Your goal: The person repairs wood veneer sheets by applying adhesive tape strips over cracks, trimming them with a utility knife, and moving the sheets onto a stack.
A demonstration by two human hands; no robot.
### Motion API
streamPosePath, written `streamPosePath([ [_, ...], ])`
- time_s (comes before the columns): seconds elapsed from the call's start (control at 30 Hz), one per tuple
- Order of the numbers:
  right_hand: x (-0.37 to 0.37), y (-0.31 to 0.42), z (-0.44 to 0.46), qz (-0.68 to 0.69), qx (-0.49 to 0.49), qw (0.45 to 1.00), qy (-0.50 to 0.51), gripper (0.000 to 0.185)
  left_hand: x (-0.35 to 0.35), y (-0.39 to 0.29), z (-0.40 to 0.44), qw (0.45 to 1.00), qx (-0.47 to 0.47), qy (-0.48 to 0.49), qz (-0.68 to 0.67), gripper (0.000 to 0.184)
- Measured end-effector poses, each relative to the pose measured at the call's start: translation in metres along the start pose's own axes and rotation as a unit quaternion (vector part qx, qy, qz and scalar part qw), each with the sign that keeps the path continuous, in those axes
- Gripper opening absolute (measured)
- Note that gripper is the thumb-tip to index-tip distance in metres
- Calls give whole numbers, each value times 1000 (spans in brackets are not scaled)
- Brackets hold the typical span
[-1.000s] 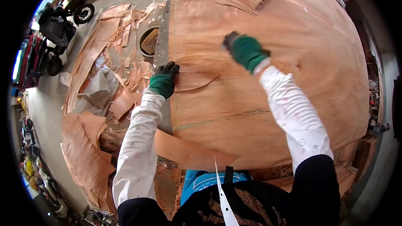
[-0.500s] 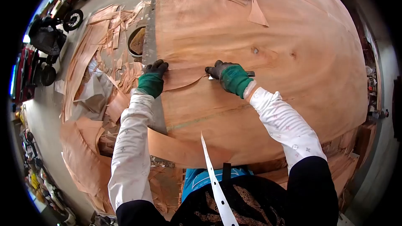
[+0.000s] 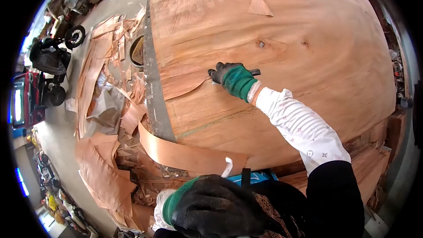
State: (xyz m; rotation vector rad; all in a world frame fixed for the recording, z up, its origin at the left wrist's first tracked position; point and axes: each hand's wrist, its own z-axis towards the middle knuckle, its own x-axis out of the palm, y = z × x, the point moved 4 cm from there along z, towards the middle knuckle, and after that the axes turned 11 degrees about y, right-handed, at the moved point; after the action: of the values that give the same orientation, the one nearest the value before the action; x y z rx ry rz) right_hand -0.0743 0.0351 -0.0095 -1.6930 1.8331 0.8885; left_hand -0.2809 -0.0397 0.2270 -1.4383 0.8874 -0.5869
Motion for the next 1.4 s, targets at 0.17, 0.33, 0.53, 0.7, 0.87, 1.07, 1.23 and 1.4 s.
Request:
streamPosePath([
  [0.17, 17, 5, 9, -19, 39, 994, -96, 28, -21, 82, 35, 942, -258, 9, -216, 24],
  [0.33, 11, 7, -14, -26, 20, 988, -154, 23, -27, 207, 122, 945, -273, -28, -176, 33],
  [0.53, 11, -2, -23, -33, -44, 979, -197, 23, -18, 260, 150, 930, -302, 12, -208, 44],
  [0.7, -5, -18, -34, 12, -11, 996, -88, 22, -13, 252, 146, 930, -291, -7, -226, 51],
  [0.87, 32, 0, 5, -19, -35, 972, -232, 28, -11, 267, 149, 919, -308, -14, -246, 56],
  [1.07, 38, 14, -9, -120, -68, 928, -347, 35, -6, 225, 119, 959, -281, -14, -44, 45],
  [1.23, 36, 16, -9, -170, -56, 920, -348, 37, -87, 231, 99, 935, -351, -24, 54, 7],
  [1.4, 34, 19, -3, -173, -33, 950, -260, 40, -136, 261, 117, 927, -296, -118, -197, 33],
])
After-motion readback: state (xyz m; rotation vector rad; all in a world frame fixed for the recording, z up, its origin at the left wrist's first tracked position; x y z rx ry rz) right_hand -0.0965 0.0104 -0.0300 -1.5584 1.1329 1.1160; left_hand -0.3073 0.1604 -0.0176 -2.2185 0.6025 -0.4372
